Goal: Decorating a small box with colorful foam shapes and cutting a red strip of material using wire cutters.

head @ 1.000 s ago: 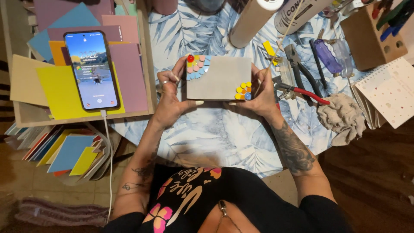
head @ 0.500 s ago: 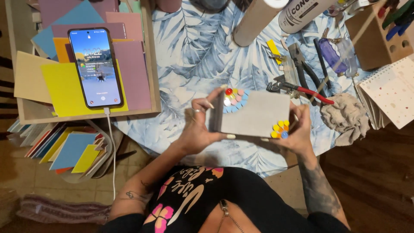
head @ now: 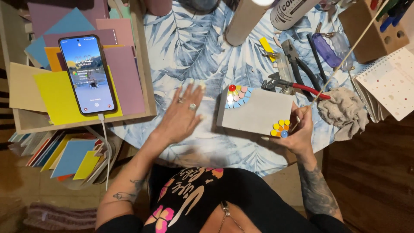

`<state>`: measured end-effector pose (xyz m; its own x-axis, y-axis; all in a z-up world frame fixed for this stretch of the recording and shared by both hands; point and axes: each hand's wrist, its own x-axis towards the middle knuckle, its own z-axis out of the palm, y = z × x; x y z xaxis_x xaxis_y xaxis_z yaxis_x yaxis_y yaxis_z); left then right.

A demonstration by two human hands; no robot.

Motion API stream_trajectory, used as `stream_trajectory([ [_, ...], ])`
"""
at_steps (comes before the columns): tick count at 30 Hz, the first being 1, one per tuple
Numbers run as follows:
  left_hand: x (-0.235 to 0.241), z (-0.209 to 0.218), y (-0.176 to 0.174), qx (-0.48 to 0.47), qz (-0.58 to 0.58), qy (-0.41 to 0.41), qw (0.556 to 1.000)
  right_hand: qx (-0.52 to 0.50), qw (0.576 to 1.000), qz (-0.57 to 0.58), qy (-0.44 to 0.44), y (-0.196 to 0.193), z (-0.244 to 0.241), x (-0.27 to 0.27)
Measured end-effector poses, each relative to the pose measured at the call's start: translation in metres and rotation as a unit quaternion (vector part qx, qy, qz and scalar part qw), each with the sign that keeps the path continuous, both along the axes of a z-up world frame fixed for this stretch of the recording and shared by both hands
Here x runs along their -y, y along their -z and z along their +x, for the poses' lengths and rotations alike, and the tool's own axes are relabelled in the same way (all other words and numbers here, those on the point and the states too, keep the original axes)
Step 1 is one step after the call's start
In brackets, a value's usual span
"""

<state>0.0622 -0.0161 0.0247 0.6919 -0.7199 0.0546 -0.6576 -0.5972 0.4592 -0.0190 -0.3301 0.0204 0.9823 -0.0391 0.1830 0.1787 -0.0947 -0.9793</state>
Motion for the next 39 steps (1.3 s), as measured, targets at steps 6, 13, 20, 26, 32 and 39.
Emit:
stream_trajectory([
  [6, 0.001, 0.018, 0.018, 0.071, -0.078, -0.197, 0.975, 0.058, 0.998, -0.018, 0.003, -0.022, 0.039, -0.041],
  [13, 0.01, -0.007, -0.011, -0.106, -0.35, -0.127, 0.922, 0.107, 0.992, 0.046, -0.047, -0.009, 0.077, -0.073],
  [20, 0.007, -0.002, -0.01, -0.121, -0.359, -0.128, 0.917, 0.125, 0.987, 0.056, -0.084, -0.028, 0.104, -0.101],
  [26, 0.004, 0.001, -0.003, -0.137, -0.35, -0.146, 0.915, 0.13, 0.984, 0.047, -0.111, -0.027, 0.119, -0.104],
  [32, 0.006, 0.004, -0.007, -0.138, -0.351, -0.147, 0.914, 0.133, 0.984, 0.017, -0.119, -0.023, 0.126, -0.098],
  [39, 0.007, -0.001, -0.004, -0.145, -0.357, -0.157, 0.909, 0.101, 0.986, 0.022, -0.131, 0.002, 0.129, -0.083],
])
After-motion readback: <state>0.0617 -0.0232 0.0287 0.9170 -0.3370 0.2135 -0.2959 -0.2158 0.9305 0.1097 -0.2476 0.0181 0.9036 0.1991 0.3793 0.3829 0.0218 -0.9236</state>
